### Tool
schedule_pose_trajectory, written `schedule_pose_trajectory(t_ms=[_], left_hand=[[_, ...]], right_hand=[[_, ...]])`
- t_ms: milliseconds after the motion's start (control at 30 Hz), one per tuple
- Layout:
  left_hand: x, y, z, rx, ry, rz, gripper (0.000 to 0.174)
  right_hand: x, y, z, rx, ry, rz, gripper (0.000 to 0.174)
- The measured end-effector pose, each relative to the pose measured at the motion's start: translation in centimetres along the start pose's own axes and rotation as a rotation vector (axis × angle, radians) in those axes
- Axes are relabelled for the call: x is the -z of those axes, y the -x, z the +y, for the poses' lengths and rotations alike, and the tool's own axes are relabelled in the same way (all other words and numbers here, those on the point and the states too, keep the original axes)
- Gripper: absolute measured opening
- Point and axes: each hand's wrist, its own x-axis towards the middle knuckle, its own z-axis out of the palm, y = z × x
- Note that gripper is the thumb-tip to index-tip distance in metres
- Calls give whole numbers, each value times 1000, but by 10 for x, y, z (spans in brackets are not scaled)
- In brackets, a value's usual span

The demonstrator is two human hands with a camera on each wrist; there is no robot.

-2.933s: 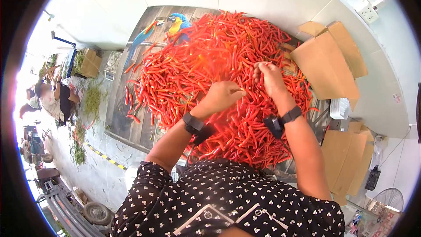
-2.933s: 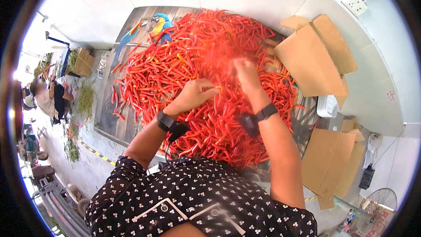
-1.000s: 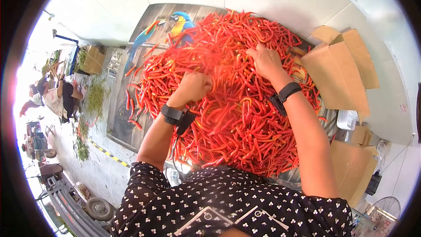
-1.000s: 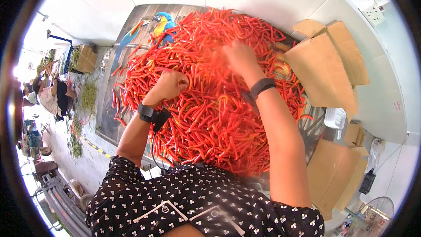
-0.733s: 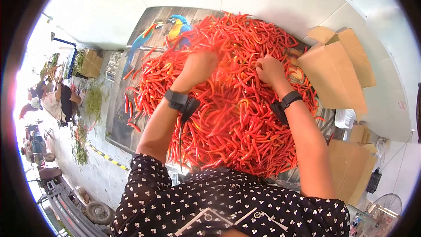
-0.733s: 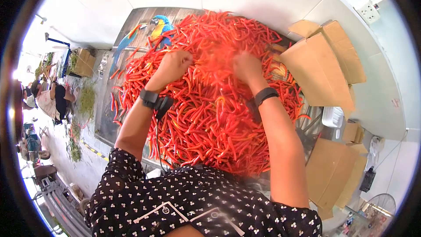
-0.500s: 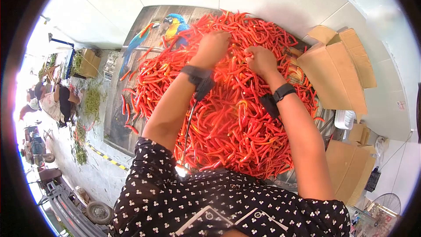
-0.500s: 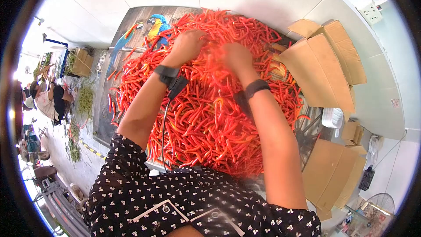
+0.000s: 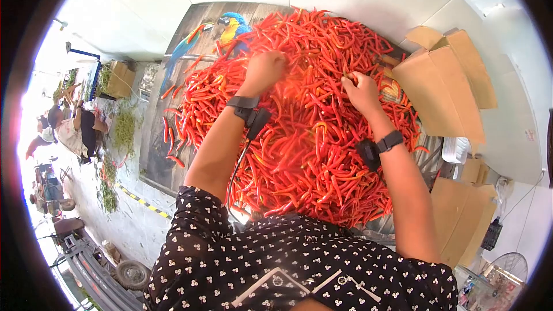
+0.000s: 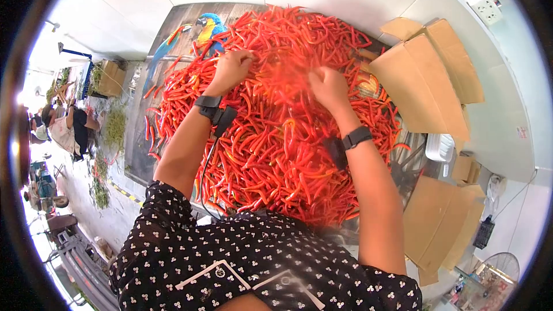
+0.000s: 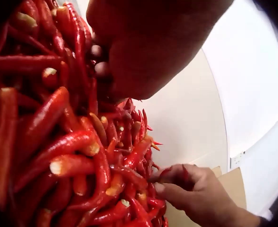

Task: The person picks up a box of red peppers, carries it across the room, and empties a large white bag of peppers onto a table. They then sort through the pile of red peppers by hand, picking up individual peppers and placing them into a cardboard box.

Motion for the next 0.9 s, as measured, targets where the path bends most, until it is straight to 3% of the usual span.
schedule_pose_trajectory(t_ms=[33,67,167,267,333,433,533,600,667,800,900], left_hand=[[1,-1,3,3,-14,19,14],[2,-2,5,6,-26,38,15],[-8,-21,19,-127,-98,88,20],[-27,-37,24,-170,-230,-28,18],[-35,-36,22,-211,-342,-53,17],[-33,-25,29,-87,-423,-167,15],[-19,-7,20,-67,-256,-133,18],[-2,12,23,64,65,28,24],[16,32,39,123,121,-26,26],[18,81,79,-205,212,-82,18],[16,110,103,-175,238,-191,17]], right_hand=[[2,4,-1,-145,-178,-56,20],[2,8,-3,-142,-176,-55,20],[4,28,-29,-390,-924,-105,8],[3,36,-31,-488,-1076,-161,8],[8,43,-29,-483,-1076,-184,8],[13,58,-29,-572,-1102,-161,8],[16,72,-29,-600,-1123,-140,8],[12,78,-31,-610,-1170,-139,5],[3,79,-37,-580,-1296,-105,13],[-11,79,-66,-415,-1366,-98,18],[-14,85,-70,-428,-1319,-123,14]])
